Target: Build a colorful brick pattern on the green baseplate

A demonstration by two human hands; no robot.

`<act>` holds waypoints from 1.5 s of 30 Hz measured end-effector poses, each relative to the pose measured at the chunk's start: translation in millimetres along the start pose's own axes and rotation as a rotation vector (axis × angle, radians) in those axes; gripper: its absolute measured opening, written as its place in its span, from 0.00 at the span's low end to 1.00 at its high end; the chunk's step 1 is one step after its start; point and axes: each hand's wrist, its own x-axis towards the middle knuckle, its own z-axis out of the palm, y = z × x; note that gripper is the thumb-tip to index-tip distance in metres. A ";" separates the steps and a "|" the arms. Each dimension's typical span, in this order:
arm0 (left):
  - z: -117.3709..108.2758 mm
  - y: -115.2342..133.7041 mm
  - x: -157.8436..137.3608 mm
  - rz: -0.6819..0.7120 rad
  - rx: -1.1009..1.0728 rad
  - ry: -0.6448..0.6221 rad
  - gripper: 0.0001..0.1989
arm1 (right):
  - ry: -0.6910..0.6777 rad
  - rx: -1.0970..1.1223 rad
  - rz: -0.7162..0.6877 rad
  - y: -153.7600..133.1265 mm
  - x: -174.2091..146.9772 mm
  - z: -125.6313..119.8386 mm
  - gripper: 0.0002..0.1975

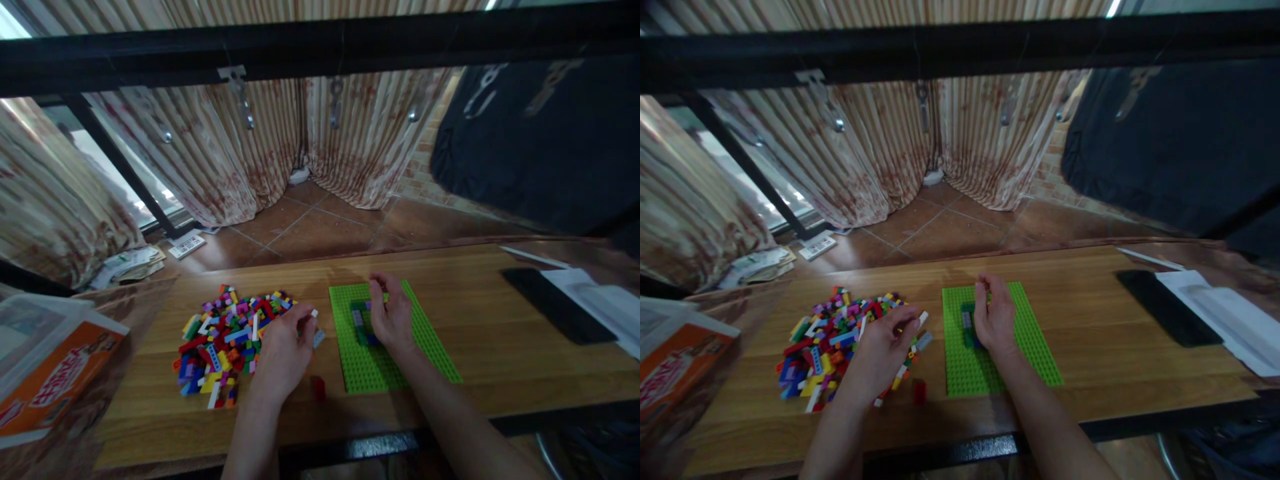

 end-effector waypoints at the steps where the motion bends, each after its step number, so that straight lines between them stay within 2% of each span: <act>1: 0.6 0.2 -0.3 -0.002 -0.003 0.002 0.12 | -0.015 -0.020 -0.014 0.4 -0.1 0.8 0.16; 14: -2.0 6.0 -5.4 0.000 -0.030 -0.013 0.11 | -0.174 -0.100 -0.027 7.3 4.2 10.7 0.24; 21: 0.0 2.9 -6.5 0.012 -0.067 0.014 0.11 | -0.173 -0.069 0.032 5.4 3.5 10.3 0.25; 28: 1.6 9.1 -8.1 0.006 -0.080 -0.018 0.10 | -0.180 -0.058 0.043 4.7 2.1 9.9 0.24; 41: 2.8 10.4 -13.8 0.067 -0.036 0.012 0.12 | -0.234 -0.121 -0.095 1.4 -0.9 11.4 0.21; 45: 2.2 10.2 -12.7 0.064 -0.026 0.002 0.12 | -0.222 -0.108 -0.079 1.0 0.1 10.6 0.20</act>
